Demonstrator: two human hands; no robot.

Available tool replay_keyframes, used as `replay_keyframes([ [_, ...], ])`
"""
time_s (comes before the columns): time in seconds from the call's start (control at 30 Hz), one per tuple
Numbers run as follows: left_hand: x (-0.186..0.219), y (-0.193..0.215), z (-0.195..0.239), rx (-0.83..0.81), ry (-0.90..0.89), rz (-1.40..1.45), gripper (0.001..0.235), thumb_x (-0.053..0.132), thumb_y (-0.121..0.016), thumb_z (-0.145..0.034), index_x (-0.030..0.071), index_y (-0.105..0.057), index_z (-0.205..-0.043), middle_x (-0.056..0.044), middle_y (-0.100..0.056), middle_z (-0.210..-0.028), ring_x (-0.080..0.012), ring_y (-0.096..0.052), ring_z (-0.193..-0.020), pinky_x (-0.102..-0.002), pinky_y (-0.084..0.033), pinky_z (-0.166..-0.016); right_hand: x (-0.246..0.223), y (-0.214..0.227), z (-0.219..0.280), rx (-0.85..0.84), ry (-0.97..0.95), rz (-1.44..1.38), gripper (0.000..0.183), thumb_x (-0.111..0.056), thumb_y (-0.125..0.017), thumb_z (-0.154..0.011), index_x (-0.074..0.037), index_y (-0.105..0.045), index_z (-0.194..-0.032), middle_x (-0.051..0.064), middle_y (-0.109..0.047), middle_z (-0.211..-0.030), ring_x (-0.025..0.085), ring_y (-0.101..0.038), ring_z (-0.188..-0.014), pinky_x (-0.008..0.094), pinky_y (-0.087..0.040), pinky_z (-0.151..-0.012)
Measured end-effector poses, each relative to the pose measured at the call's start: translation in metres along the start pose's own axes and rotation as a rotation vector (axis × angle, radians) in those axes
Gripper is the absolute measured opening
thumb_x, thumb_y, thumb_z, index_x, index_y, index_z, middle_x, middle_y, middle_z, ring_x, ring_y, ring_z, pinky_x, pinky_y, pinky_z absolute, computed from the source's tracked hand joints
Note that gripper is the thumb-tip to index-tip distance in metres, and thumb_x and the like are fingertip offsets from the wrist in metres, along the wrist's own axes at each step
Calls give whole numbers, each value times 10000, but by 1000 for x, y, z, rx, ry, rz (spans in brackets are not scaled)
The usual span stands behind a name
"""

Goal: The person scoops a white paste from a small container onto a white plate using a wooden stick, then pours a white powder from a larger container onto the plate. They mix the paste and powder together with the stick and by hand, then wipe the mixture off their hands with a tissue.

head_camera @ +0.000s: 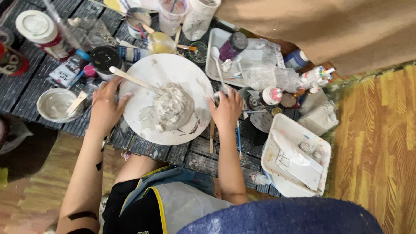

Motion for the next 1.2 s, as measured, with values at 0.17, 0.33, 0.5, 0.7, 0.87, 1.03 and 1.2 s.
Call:
replay_keyframes([
  [0.17,-1,22,49,68,32,97,440,178,-730,-970,48,-568,-1358,-228,-629,-1249,-420,-594,-1153,-472,-491,-970,-38,-3,13,-20,128,99,386,-388,-698,-930,-93,-690,-1179,169,-547,-1470,402,-443,-1363,603,-329,-1086],
  [0.33,-20,28,110,96,308,-185,498,189,-772,-863,52,-590,-1305,-192,-652,-1124,-407,-616,-1065,-488,-512,-888,-31,-5,29,-32,209,127,367,-399,-692,-932,-83,-707,-1118,161,-569,-1444,372,-469,-1339,622,-316,-1082],
  [0.5,-32,26,122,186,283,-294,553,213,-797,-846,35,-564,-1315,-191,-647,-1098,-400,-614,-1051,-478,-523,-865,-12,10,46,31,213,-38,297,-381,-702,-953,-94,-721,-1030,102,-604,-1423,336,-513,-1321,556,-354,-1097],
  [0.7,-48,11,122,154,364,-182,573,170,-788,-823,47,-558,-1333,-168,-687,-1063,-382,-664,-969,-479,-535,-776,-12,14,75,83,181,-242,240,-327,-709,-941,-100,-692,-1016,124,-618,-1388,355,-526,-1308,520,-374,-1073],
  [0.87,-54,7,110,263,400,-79,539,125,-789,-806,39,-559,-1286,-139,-710,-947,-345,-698,-847,-453,-540,-709,-23,28,74,217,179,-281,299,-276,-734,-920,-60,-653,-1110,165,-630,-1340,372,-536,-1275,524,-385,-1059],
  [1.03,-53,4,101,308,368,36,438,146,-782,-899,34,-580,-1271,-158,-711,-986,-329,-705,-885,-425,-554,-760,-76,0,77,-7,2,-815,286,-228,-665,-966,-103,-628,-1221,68,-710,-1139,226,-667,-947,396,-531,-865],
  [1.2,-41,30,126,368,331,-83,348,155,-814,-926,87,-624,-1209,-132,-730,-988,-316,-700,-924,-414,-545,-781,-200,-10,71,-242,466,-1041,473,-197,-691,-975,-53,-553,-1405,110,-732,-1114,185,-655,-843,306,-538,-691],
])
Point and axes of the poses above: each hand's wrist, its own z-axis away from the middle knuckle, its own y-axis out of the back of the hand, x = y × z, the point moved 6 cm from there along -z, towards the middle knuckle
